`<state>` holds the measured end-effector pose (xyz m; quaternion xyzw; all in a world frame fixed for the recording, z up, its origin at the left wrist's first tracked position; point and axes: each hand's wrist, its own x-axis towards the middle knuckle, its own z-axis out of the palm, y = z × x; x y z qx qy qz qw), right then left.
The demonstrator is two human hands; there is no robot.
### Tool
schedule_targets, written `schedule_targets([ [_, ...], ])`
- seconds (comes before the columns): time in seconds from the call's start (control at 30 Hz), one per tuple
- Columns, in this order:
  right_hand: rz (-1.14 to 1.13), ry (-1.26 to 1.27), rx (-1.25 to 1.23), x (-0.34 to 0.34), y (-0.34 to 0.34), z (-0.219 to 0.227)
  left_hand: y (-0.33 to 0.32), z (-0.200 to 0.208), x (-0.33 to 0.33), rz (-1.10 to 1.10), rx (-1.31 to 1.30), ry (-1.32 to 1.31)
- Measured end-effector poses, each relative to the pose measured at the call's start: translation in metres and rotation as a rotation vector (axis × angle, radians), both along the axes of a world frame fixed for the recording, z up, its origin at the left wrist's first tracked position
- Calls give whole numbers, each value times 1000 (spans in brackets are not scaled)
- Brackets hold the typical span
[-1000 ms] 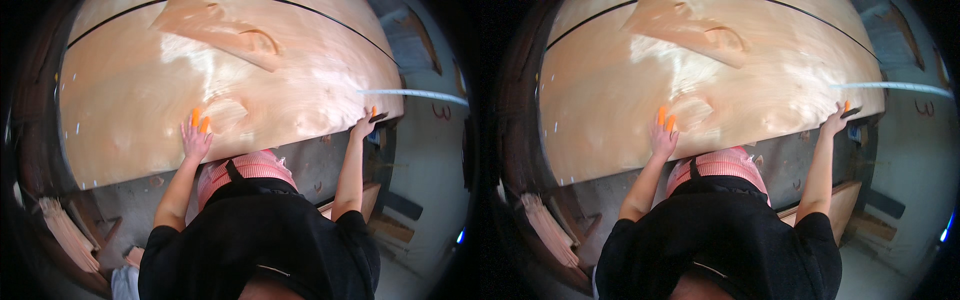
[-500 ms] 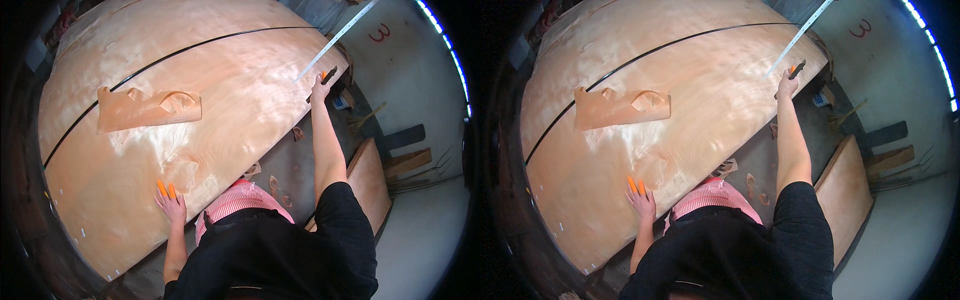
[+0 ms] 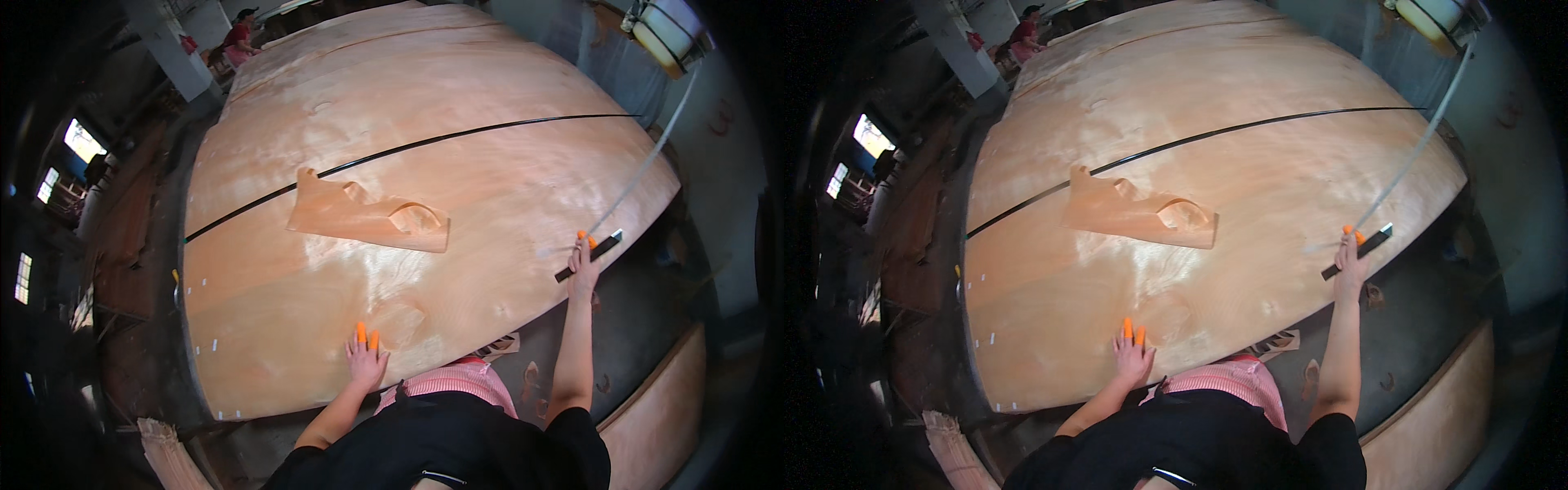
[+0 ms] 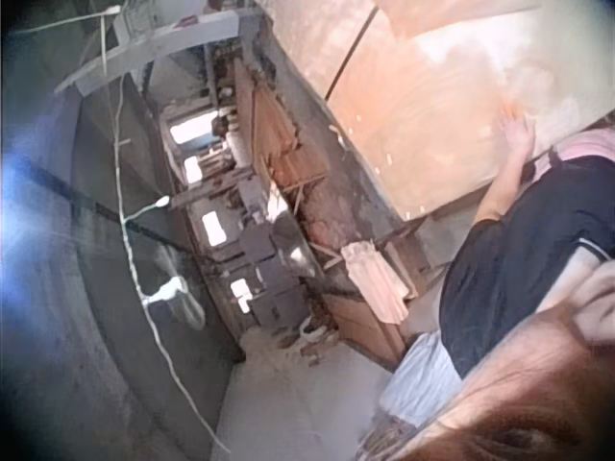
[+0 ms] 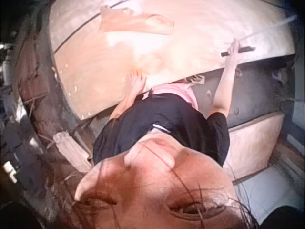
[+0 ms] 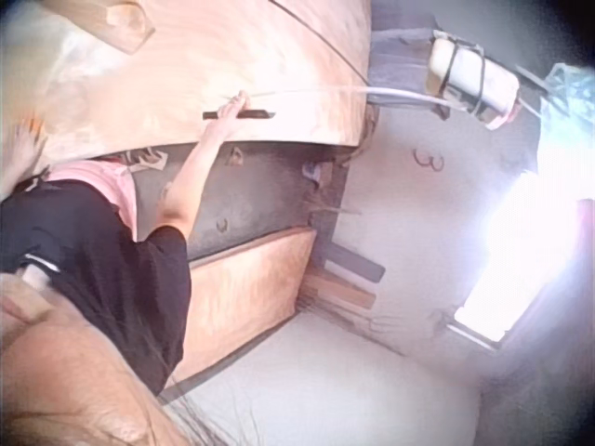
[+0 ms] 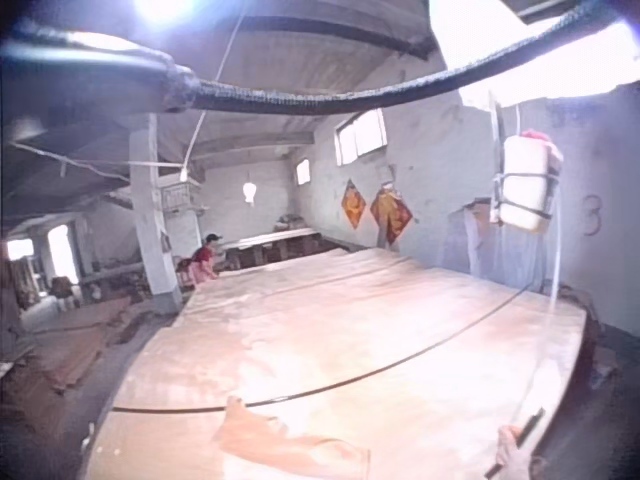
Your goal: The person uses a utility knife to cut a template shape out of a large sheet of plywood. They then lift the cut piece and place it on a stack of other cut pieces.
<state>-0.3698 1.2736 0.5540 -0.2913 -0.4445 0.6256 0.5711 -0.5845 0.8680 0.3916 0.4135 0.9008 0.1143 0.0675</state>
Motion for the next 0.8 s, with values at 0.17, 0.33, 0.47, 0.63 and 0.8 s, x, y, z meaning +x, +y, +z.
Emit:
schedule_targets([
  [0.17,-15,13,42,20,-24,-8,2,-1,1,-30,-45,12],
  [0.33,38,-55,30,24,-47,7,0,-1,2,-36,-48,20],
  [0.47,38,-35,-46,25,-60,19,-3,3,3,-26,-32,13],
  [0.63,-63,275,-594,64,22,-52,4,9,4,-50,-7,33],
  [0.8,-78,422,-869,86,37,-153,-1,5,1,8,-13,27],
])
